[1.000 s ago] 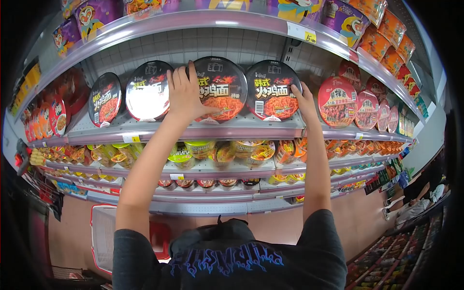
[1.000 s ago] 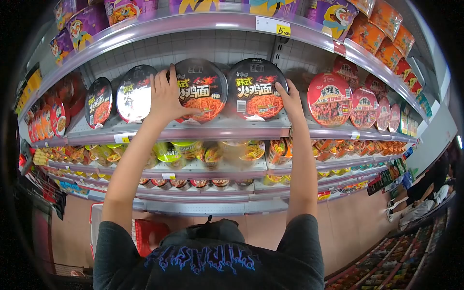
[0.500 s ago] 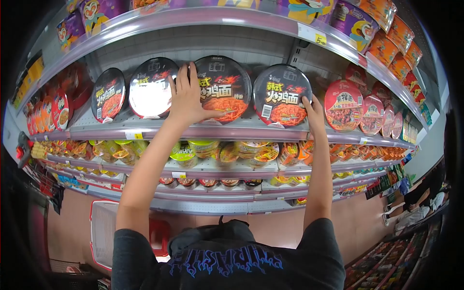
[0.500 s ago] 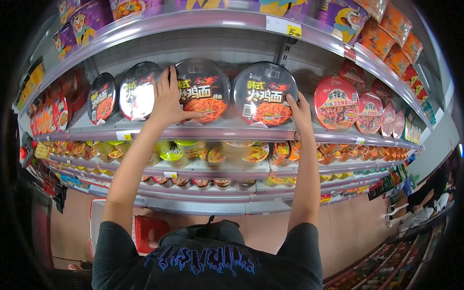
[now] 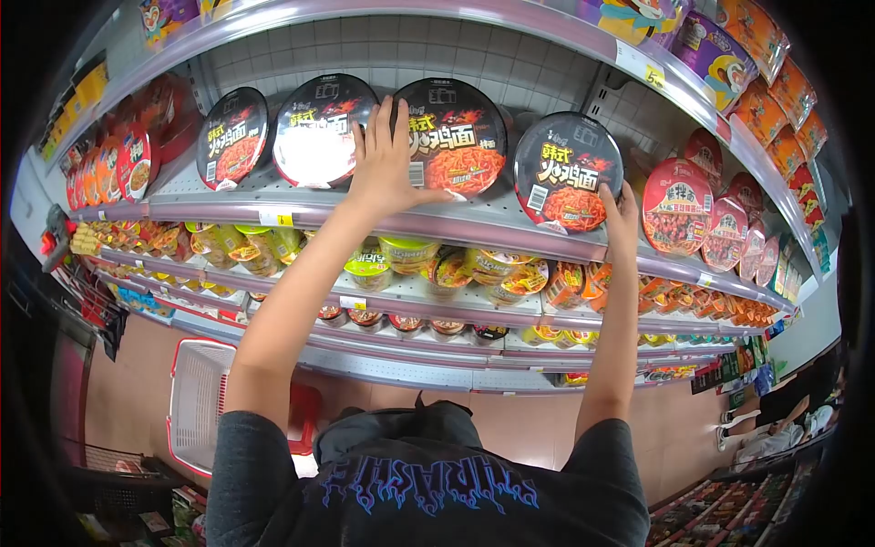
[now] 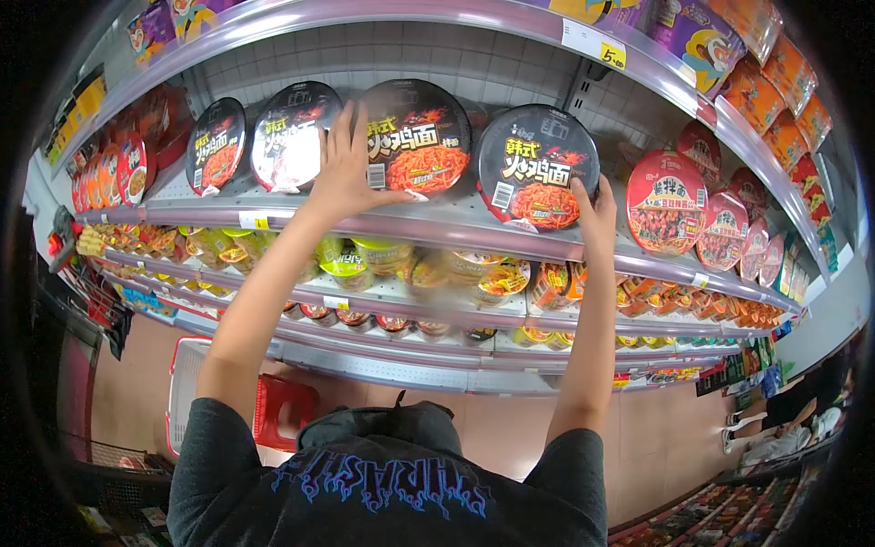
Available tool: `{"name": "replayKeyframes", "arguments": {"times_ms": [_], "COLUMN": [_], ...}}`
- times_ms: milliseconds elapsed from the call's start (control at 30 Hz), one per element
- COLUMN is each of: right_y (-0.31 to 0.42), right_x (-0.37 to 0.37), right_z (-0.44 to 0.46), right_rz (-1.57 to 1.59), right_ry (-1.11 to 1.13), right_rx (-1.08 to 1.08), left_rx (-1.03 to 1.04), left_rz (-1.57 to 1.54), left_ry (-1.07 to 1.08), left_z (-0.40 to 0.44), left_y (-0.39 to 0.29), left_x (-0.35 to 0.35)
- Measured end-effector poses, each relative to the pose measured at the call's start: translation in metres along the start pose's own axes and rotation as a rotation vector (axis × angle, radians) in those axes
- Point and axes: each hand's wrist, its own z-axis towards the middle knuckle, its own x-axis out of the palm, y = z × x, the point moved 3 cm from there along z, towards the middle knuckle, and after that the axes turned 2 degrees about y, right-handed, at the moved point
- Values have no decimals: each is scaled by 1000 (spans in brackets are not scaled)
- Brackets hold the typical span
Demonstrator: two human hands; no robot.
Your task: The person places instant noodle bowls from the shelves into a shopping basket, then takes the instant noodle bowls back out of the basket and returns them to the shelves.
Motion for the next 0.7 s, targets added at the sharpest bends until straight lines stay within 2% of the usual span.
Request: {"name": "replayKeyframes", "arguments": {"times_ms": [200,300,367,467,700], "right_y": [15,-3,-6,-11,6], "right_x": [8,2,-1,-3,2], "right_z": [-8,-2,3,5,0], "right_rz": [33,151,119,125,228], "right_ry": [-79,4,-2,37,-31], "right_rx": [-11,145,104,45,135], "left_rx": [5,6,-2,83,144], "left_rz": [-32,-36,-41,-32,-50], "left_ry": [-16,-66,-85,-22,28], "left_z": [-5,-1,8,10,7], "left_y": [0,0,8,14,18], "left_x": [-2,-2,-1,-3,-2]}}
